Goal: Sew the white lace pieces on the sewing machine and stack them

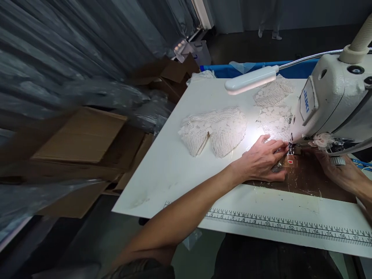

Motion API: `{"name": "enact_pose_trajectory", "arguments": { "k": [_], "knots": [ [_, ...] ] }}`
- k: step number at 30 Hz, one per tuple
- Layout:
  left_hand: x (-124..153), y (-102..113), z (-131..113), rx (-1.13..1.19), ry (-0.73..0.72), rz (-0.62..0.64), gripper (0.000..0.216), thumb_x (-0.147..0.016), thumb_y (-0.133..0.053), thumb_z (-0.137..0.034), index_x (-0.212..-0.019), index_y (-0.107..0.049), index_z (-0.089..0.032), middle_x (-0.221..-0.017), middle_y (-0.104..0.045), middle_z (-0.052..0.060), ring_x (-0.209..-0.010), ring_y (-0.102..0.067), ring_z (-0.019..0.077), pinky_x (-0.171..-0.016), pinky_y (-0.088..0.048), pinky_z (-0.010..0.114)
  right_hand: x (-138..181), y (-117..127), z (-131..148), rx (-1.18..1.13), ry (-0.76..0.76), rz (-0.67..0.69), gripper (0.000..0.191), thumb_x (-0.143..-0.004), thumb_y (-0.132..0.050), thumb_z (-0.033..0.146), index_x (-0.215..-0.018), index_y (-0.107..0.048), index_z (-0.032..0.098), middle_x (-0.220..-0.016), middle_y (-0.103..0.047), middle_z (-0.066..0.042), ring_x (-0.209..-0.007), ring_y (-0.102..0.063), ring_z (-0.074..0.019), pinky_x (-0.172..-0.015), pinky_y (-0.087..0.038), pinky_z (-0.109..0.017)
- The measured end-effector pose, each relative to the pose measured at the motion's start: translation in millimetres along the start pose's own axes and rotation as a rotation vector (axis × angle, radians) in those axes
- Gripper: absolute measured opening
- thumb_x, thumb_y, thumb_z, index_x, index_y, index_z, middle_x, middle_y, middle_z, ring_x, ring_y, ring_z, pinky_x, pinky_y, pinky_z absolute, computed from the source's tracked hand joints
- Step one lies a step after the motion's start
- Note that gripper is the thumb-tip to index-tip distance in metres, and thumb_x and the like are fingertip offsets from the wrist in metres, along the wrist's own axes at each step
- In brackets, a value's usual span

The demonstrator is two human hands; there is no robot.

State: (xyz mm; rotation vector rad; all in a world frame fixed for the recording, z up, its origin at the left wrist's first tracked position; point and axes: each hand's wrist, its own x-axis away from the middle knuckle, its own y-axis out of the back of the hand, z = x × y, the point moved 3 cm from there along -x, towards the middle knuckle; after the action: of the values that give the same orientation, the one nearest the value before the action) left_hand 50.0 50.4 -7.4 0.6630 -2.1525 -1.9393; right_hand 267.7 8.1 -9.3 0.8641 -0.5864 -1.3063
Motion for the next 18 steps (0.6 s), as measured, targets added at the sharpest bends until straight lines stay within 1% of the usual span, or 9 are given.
{"name": "enact_pose_trajectory", "arguments": {
  "k": [2, 3, 5, 7, 9, 11, 14, 16, 18],
  "knots": [
    [1, -1, 0, -0.01, 0.011, 0.005, 0.058, -0.093, -0.046, -0.05, -0.132, -0.055, -0.007, -0.132, -0.058, 0.017, -0.11, -0.06, 0.0266, -0.11, -0.035, 0.05, 5, -6, 3, 0.0, 0.044, -0.009, 0.045, -0.097, -0.042, 0.055, -0.112, -0.065, 0.019, -0.113, -0.066, -0.014, -0.103, -0.064, -0.0312, -0.086, -0.056, -0.045],
    [1, -2, 0, -0.011, 0.015, 0.006, 0.059, -0.093, -0.047, -0.05, -0.133, -0.054, -0.007, -0.133, -0.058, 0.017, -0.111, -0.06, 0.0272, -0.11, -0.035, 0.051, 8, -8, 4, 0.02, 0.07, -0.031, 0.048, -0.096, -0.043, 0.057, -0.113, -0.065, 0.018, -0.116, -0.065, -0.016, -0.107, -0.063, -0.0327, -0.09, -0.055, -0.046],
    [1, -3, 1, -0.005, 0.019, -0.001, 0.061, -0.092, -0.048, -0.051, -0.135, -0.053, -0.008, -0.135, -0.057, 0.017, -0.114, -0.059, 0.0286, -0.111, -0.034, 0.053, 16, -13, 4, 0.099, 0.094, -0.098, 0.048, -0.097, -0.041, 0.056, -0.108, -0.067, 0.018, -0.114, -0.064, -0.017, -0.108, -0.063, -0.0343, -0.091, -0.055, -0.048],
    [1, -4, 3, 0.017, 0.024, -0.015, 0.062, -0.092, -0.05, -0.051, -0.136, -0.052, -0.008, -0.136, -0.056, 0.018, -0.117, -0.058, 0.0294, -0.113, -0.032, 0.055, 22, -18, 2, 0.192, 0.096, -0.149, 0.048, -0.099, -0.035, 0.052, -0.102, -0.069, 0.018, -0.105, -0.065, -0.017, -0.098, -0.065, -0.0328, -0.085, -0.056, -0.048],
    [1, -3, 5, 0.049, 0.036, -0.037, 0.059, -0.093, -0.05, -0.048, -0.136, -0.052, -0.008, -0.136, -0.057, 0.018, -0.117, -0.058, 0.0285, -0.114, -0.031, 0.055, 26, -21, 0, 0.27, 0.109, -0.172, 0.05, -0.1, -0.034, 0.05, -0.103, -0.07, 0.016, -0.094, -0.064, -0.016, -0.083, -0.065, -0.0298, -0.077, -0.057, -0.045],
    [0, -2, 5, 0.085, 0.05, -0.053, 0.051, -0.097, -0.046, -0.043, -0.134, -0.053, -0.009, -0.136, -0.057, 0.018, -0.118, -0.058, 0.0269, -0.114, -0.033, 0.052, 26, -21, 1, 0.322, 0.17, -0.162, 0.052, -0.1, -0.033, 0.049, -0.106, -0.07, 0.013, -0.087, -0.063, -0.016, -0.074, -0.063, -0.0278, -0.07, -0.056, -0.043],
    [-3, -3, 8, 0.096, 0.098, -0.056, 0.045, -0.101, -0.04, -0.042, -0.131, -0.054, -0.011, -0.141, -0.053, 0.019, -0.126, -0.053, 0.0289, -0.113, -0.036, 0.051, 24, -22, 6, 0.396, 0.277, -0.161, 0.05, -0.102, -0.031, 0.043, -0.108, -0.069, 0.01, -0.092, -0.064, -0.018, -0.078, -0.062, -0.0286, -0.069, -0.054, -0.042],
    [-8, -4, 14, 0.067, 0.152, -0.04, 0.046, -0.102, -0.041, -0.044, -0.132, -0.053, -0.011, -0.144, -0.049, 0.021, -0.131, -0.049, 0.0324, -0.113, -0.033, 0.056, 25, -23, 8, 0.457, 0.31, -0.185, 0.049, -0.103, -0.029, 0.039, -0.111, -0.067, 0.009, -0.095, -0.064, -0.019, -0.083, -0.062, -0.0303, -0.07, -0.053, -0.043],
    [-16, -5, 22, 0.037, 0.178, 0.001, 0.048, -0.101, -0.044, -0.046, -0.134, -0.052, -0.012, -0.144, -0.05, 0.021, -0.132, -0.048, 0.034, -0.115, -0.029, 0.061, 27, -26, 5, 0.506, 0.301, -0.205, 0.048, -0.103, -0.028, 0.037, -0.115, -0.065, 0.008, -0.095, -0.064, -0.019, -0.084, -0.061, -0.0312, -0.069, -0.051, -0.044]
  ]
}}
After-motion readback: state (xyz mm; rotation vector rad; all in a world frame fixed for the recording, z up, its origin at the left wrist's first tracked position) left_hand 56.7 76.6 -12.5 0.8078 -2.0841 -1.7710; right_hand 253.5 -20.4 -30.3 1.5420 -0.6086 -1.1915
